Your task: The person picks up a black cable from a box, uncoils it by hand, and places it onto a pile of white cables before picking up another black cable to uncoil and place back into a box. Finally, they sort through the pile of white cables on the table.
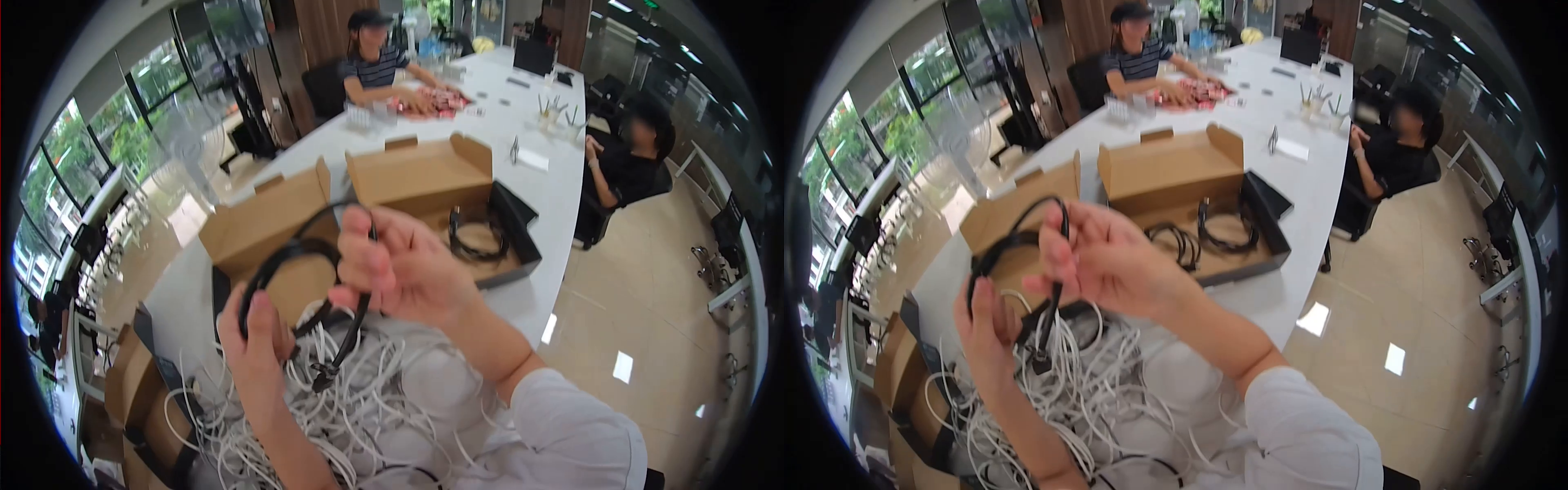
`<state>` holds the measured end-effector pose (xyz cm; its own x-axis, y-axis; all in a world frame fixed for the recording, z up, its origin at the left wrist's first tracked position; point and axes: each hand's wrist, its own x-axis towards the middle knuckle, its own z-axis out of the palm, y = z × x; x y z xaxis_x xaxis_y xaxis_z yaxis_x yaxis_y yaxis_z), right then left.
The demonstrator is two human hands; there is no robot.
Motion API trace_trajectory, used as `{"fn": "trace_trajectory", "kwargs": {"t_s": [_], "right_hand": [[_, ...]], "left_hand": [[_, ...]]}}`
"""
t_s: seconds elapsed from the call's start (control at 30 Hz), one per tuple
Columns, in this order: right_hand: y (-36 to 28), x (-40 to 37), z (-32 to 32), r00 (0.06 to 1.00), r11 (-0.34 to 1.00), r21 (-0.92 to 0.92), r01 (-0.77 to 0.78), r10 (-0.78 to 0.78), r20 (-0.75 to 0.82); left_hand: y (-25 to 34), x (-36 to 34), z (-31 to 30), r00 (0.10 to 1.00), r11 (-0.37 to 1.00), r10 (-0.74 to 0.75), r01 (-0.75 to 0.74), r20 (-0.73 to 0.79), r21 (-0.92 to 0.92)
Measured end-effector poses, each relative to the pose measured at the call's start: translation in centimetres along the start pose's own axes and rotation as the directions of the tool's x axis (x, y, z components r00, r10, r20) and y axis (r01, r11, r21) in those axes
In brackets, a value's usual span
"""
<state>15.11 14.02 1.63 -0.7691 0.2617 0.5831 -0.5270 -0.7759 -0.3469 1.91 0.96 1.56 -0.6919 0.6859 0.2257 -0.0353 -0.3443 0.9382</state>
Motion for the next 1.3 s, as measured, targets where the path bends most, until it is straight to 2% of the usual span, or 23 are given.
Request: {"fn": "trace_trajectory", "kwargs": {"t_s": [0.07, 0.17, 0.27, 0.3, 0.4, 0.43, 0.53, 0.7, 0.87, 0.97, 1.07, 1.2, 1.3], "right_hand": [[0.0, 0.1, 0.1, 0.997, 0.993, -0.116, 0.004, -0.013, -0.075], [0.3, 0.3, 0.2, 0.999, 0.892, -0.451, 0.024, -0.038, -0.020], [0.8, 0.1, 0.4, 0.999, 0.884, -0.466, 0.033, -0.046, -0.016], [0.7, 0.1, 0.8, 0.997, 0.857, -0.515, 0.024, -0.057, -0.048], [0.3, 0.1, 1.1, 0.997, 0.929, -0.369, 0.021, -0.047, -0.061], [0.1, 0.1, 1.1, 0.995, 0.957, -0.289, 0.025, -0.050, -0.082], [-0.2, 0.4, 0.3, 0.992, 0.990, -0.136, 0.047, -0.062, -0.110], [0.5, 0.7, -1.0, 0.996, 0.943, -0.325, 0.065, -0.081, -0.037], [0.7, 0.7, -0.9, 0.998, 0.780, -0.624, 0.057, -0.069, 0.005], [0.6, 0.4, -0.6, 0.998, 0.872, -0.488, 0.036, -0.053, -0.022], [0.1, 0.5, -0.3, 0.996, 0.989, -0.140, 0.045, -0.054, -0.065], [-0.6, 0.9, -1.0, 0.986, 0.996, 0.060, 0.062, -0.052, -0.156], [-0.2, 1.3, -2.3, 0.992, 0.991, -0.117, 0.062, -0.074, -0.103]], "left_hand": [[-0.5, 0.0, -0.6, 0.996, 0.998, -0.033, 0.037, 0.080, -0.054], [0.3, 0.8, -1.0, 0.985, 0.982, -0.029, 0.060, 0.171, -0.180], [0.6, 0.8, -1.9, 0.963, 0.963, -0.068, 0.132, 0.260, -0.236], [0.4, 0.1, -2.2, 0.965, 0.965, -0.112, 0.162, 0.235, -0.204], [0.5, 0.5, -1.1, 0.979, 0.977, -0.092, 0.124, 0.181, -0.173], [0.5, 0.5, -1.0, 0.975, 0.985, -0.090, 0.117, 0.204, -0.124], [-0.2, 0.8, -1.1, 0.953, 0.979, -0.104, 0.149, 0.284, -0.142], [0.4, 1.0, -1.2, 0.945, 0.961, -0.112, 0.182, 0.309, -0.209], [-0.1, 1.6, -2.1, 0.944, 0.945, -0.103, 0.191, 0.313, -0.266], [0.0, 1.5, -2.1, 0.942, 0.937, -0.097, 0.196, 0.322, -0.290], [0.1, 1.5, -1.4, 0.962, 0.979, -0.102, 0.142, 0.251, -0.146], [-0.7, 1.6, -1.0, 0.956, 0.980, -0.137, 0.170, 0.261, -0.108], [-0.7, 1.9, -1.2, 0.936, 0.957, -0.186, 0.241, 0.297, -0.160]]}}
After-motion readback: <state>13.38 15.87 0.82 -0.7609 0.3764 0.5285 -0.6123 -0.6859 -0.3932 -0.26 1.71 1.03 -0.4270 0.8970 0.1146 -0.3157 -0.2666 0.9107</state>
